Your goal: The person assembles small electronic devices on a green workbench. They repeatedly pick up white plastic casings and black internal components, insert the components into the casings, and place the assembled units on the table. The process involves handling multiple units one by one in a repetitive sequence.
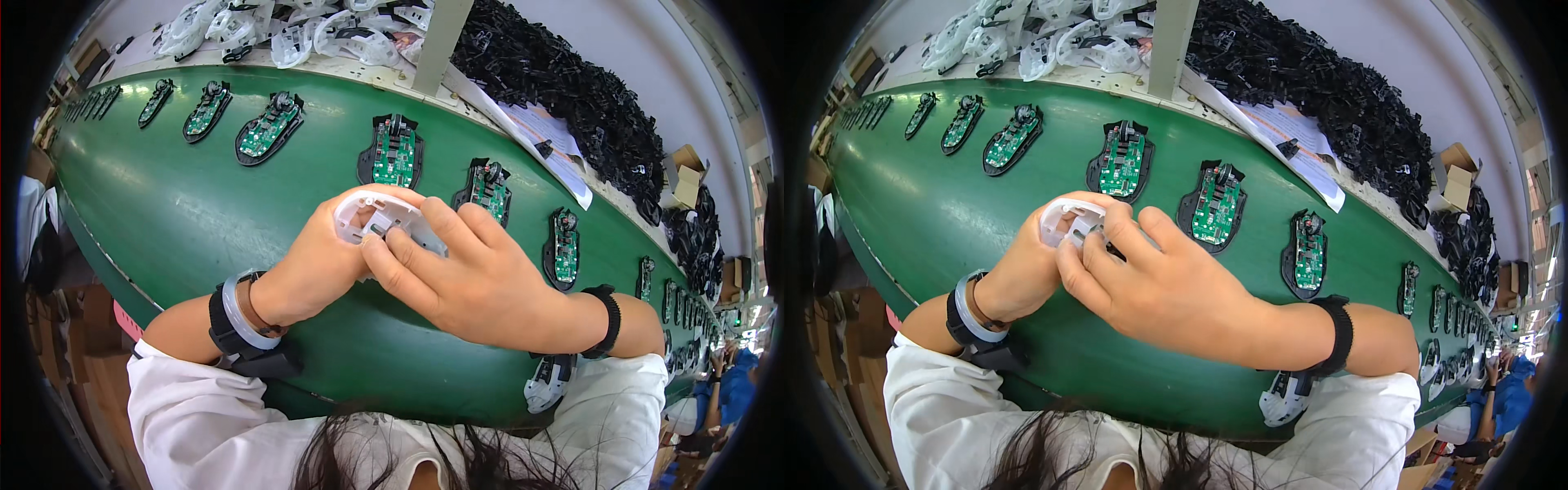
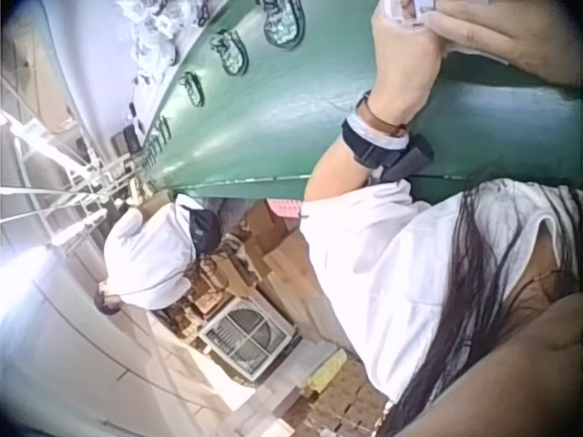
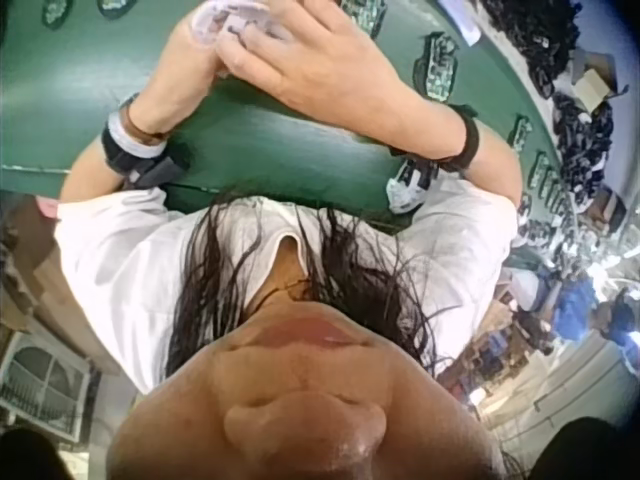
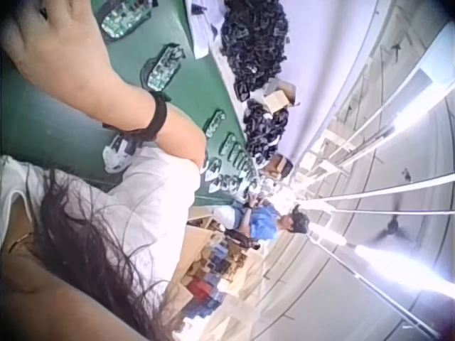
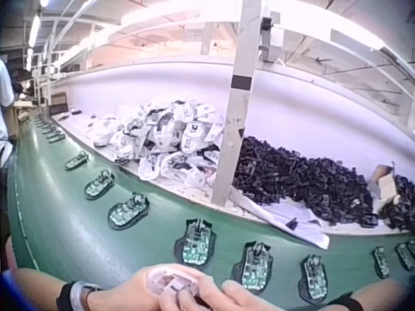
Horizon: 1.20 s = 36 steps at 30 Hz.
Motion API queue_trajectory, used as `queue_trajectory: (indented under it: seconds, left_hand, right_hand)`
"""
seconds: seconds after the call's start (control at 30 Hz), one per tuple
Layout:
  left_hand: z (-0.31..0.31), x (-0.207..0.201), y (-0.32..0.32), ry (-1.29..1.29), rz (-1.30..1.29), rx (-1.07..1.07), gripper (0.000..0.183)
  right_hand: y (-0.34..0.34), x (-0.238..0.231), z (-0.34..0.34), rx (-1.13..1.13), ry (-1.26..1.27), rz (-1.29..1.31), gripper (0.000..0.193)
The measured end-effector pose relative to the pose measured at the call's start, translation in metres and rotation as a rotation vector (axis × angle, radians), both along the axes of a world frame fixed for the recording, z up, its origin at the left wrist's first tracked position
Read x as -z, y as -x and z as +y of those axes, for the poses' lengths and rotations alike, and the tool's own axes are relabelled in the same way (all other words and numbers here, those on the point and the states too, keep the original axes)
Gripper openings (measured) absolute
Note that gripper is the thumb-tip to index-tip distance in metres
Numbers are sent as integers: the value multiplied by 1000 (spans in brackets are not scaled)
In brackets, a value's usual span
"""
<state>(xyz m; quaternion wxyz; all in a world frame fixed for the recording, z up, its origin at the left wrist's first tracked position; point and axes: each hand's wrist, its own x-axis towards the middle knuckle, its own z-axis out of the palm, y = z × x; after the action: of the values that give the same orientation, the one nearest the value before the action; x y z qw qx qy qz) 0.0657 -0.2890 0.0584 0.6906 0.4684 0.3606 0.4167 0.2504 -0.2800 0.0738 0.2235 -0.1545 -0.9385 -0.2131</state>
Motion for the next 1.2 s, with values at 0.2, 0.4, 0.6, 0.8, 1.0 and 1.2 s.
queue_trajectory:
  seconds: [0.2,0.4,0.6,0.8,1.0,1.2]
  left_hand:
    - [6,1,3,-116,135,92,28]
    - [10,-2,4,-149,165,161,37]
    - [11,4,12,131,65,181,50]
    - [9,-2,19,372,-143,257,60]
    - [11,-2,23,224,-287,407,71]
    - [7,0,23,194,-209,317,77]
  right_hand:
    - [-1,5,-8,50,-46,-18,38]
    - [-15,-4,-10,-128,101,180,32]
    - [-68,-19,150,443,276,309,35]
    - [-113,47,299,623,515,94,68]
    - [-126,29,242,598,597,76,46]
    - [-156,19,175,574,589,418,36]
